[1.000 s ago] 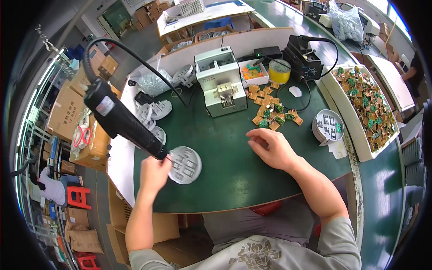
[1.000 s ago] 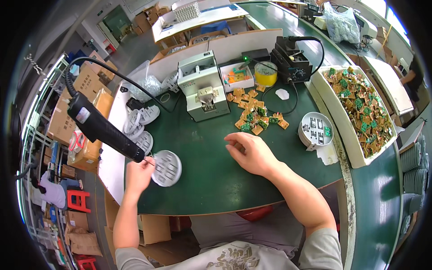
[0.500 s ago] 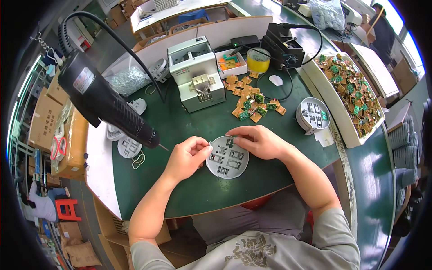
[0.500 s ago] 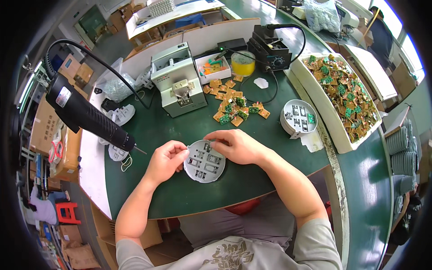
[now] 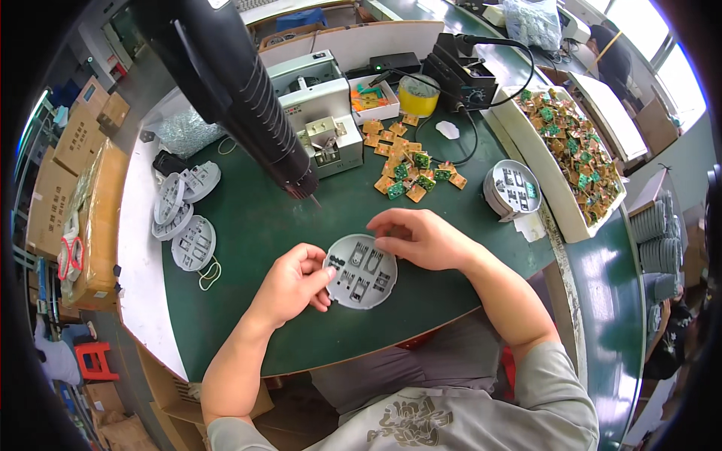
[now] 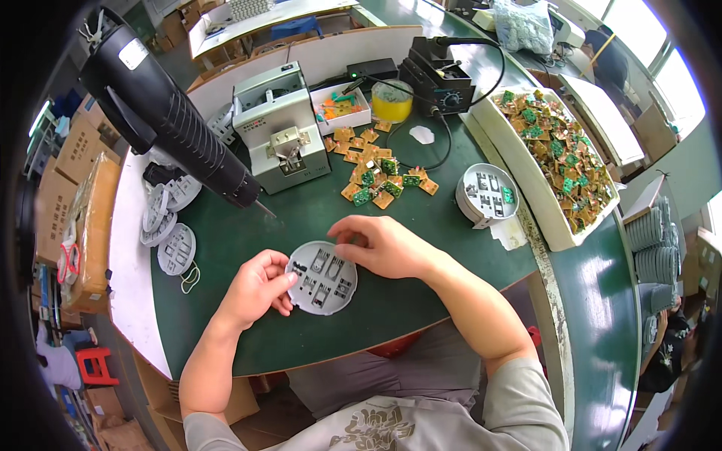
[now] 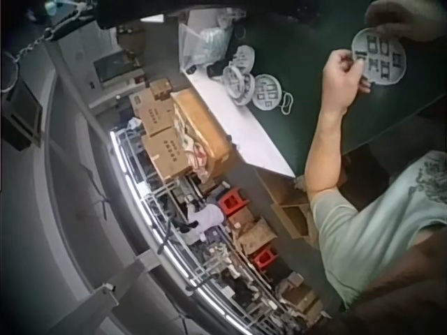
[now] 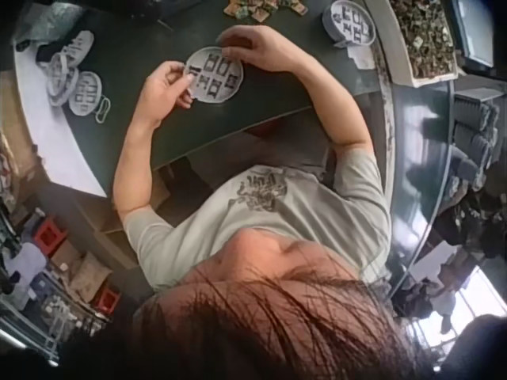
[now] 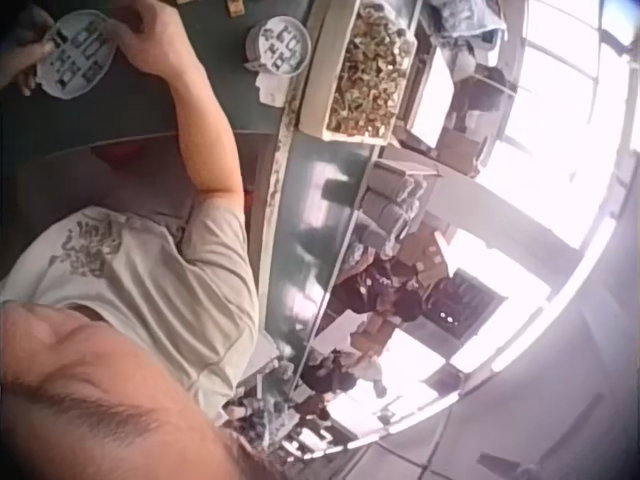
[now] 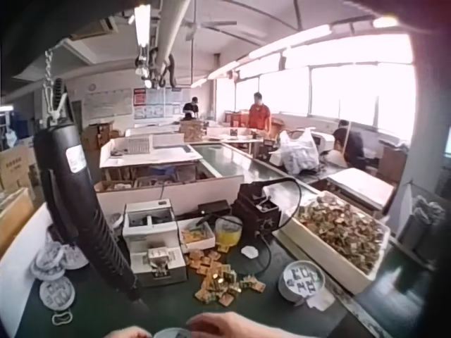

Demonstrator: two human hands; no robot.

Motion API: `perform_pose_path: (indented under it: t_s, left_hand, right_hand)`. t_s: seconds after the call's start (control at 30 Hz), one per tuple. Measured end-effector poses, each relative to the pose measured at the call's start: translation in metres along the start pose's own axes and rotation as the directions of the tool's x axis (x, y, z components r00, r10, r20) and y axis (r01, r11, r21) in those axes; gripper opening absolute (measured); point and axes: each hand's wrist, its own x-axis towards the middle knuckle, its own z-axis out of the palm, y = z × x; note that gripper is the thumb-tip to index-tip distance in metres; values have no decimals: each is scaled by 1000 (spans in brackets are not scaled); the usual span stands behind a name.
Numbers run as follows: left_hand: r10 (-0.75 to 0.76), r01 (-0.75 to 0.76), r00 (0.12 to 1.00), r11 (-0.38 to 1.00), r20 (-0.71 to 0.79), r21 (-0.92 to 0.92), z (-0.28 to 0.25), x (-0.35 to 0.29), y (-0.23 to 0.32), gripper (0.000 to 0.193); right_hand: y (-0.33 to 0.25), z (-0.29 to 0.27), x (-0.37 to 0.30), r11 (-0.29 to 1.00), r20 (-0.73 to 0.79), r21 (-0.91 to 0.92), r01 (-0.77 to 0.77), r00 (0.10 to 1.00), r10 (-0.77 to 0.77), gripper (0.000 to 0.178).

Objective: Assembling electronic components by inserting small PCBs into circular housings and securing them with screws using an electric screwdriver.

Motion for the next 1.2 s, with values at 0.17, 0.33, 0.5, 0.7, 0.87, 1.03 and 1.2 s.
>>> perform_pose_path:
  t_s: [0.17,0.33,0.5,0.7,0.87,1.03,1.2]
  left_hand:
    - [-22,-4,999,857,44,515,1,-4,11,27]
    - [351,-304,934,677,69,670,-12,4,-10,33]
    - [338,-282,940,670,56,687,-5,5,-17,38]
    - [363,-295,930,659,51,692,-4,2,-15,30]
    - [382,-314,922,648,61,694,-5,2,-15,31]
    - [392,-334,917,655,73,678,-4,6,-19,34]
    - [397,-347,916,719,54,602,5,7,-20,28]
  right_hand:
    - [-1,1,3,984,109,-171,51,993,-33,17]
    - [-5,0,1,885,-288,-445,140,913,-289,18]
    - [13,-57,-5,335,-390,-911,-242,770,-505,24]
    - [2,-72,14,262,-389,-878,-400,916,95,15]
    - [-8,-68,8,278,-400,-861,-425,905,147,12]
    - [-19,-57,-14,525,-340,-781,-340,935,99,22]
    - [-28,-42,-12,936,-58,-336,-103,994,89,32]
